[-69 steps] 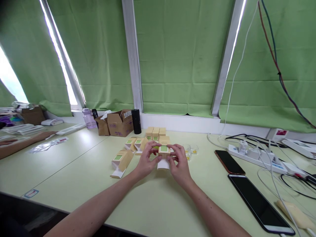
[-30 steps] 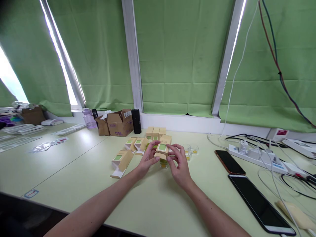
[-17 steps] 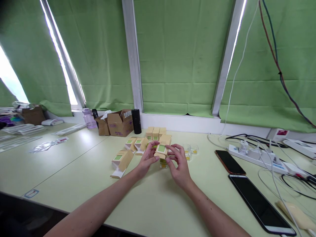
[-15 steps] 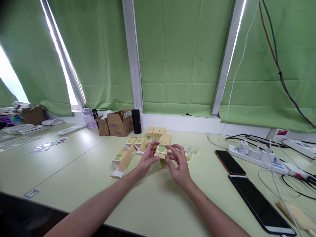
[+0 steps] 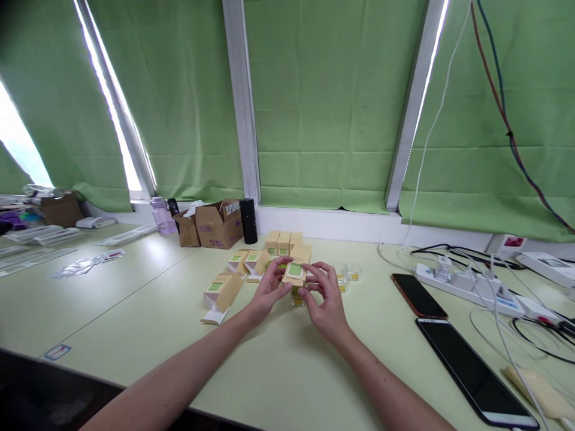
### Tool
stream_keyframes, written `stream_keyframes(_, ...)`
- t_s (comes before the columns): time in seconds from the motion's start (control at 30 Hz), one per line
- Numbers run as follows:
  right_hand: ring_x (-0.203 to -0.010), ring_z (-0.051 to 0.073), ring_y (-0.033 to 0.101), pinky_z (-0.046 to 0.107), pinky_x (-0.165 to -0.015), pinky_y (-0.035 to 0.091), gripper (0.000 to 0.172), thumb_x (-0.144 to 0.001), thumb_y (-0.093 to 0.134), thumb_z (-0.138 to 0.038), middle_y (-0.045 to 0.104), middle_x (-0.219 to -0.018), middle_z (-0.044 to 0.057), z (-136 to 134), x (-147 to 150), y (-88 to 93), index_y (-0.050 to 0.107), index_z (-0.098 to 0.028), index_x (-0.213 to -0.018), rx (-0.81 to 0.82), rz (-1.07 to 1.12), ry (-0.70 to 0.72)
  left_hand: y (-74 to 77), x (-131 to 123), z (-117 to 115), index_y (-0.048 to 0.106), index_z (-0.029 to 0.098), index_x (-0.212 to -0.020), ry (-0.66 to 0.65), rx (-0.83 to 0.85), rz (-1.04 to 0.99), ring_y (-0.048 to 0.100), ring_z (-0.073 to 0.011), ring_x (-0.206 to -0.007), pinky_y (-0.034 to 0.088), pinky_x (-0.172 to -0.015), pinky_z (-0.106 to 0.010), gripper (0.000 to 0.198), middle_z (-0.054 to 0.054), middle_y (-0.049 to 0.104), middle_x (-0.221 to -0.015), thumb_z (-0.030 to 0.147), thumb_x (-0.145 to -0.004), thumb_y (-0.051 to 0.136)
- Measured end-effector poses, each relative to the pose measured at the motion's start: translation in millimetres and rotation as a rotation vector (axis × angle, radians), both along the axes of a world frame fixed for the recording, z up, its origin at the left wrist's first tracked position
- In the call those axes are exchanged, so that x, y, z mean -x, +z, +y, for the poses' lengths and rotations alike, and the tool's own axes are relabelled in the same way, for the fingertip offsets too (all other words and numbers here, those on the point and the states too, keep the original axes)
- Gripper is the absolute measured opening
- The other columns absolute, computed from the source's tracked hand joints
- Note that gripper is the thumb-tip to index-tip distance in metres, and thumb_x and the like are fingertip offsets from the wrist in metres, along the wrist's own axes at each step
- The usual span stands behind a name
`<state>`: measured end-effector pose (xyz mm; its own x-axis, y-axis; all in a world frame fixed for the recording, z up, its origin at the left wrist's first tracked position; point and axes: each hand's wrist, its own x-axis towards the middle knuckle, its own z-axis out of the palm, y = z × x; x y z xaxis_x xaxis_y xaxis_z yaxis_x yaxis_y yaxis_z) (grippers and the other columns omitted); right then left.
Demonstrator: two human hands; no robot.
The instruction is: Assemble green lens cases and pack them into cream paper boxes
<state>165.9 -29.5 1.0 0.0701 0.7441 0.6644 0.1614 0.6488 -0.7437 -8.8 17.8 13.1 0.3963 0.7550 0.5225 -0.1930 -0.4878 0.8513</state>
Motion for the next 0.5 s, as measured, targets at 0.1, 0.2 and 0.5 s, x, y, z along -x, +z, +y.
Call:
stream_keyframes(0.1,-0.097,0.017,0.064,0.038,-0.089,0.063,0.038,-0.094,0.067,-0.04,0.043,-0.132,0.007,0.9,-0.2,-0.6,0.064,-0.036,-0.132,-0.001,0.0,-0.01,-0.2,0.1,-0.3,0.053,0.03,-0.135,0.028,-0.069,0.026,0.056,-0.024,-0.113,0.048,-0.098,-0.04,0.052,-0.01,0.052,-0.136,0.047,-0.089,0.071)
stream_keyframes(0.2,-0.097,0.018,0.065,0.04,-0.089,0.063,0.038,-0.095,0.066,-0.041,0.043,-0.132,0.008,1.7,-0.5,-1.3,0.063,-0.035,-0.132,0.0,-0.003,-0.016,0.5,-0.2,-1.2,0.055,0.03,-0.134,0.075,-0.117,0.05,0.056,-0.0239,-0.113,0.048,-0.098,-0.039,0.049,-0.01,0.051,-0.138,0.048,-0.09,0.07)
stream_keyframes(0.5,-0.099,0.018,0.066,0.039,-0.09,0.063,0.036,-0.096,0.065,-0.041,0.044,-0.132,0.008,2.4,-0.6,-1.6,0.064,-0.036,-0.132,0.005,0.003,-0.019,0.3,-2.1,-1.1,0.058,0.03,-0.133,0.156,-0.178,0.088,0.056,-0.0226,-0.111,0.049,-0.096,-0.037,0.046,-0.011,0.049,-0.134,0.048,-0.092,0.068)
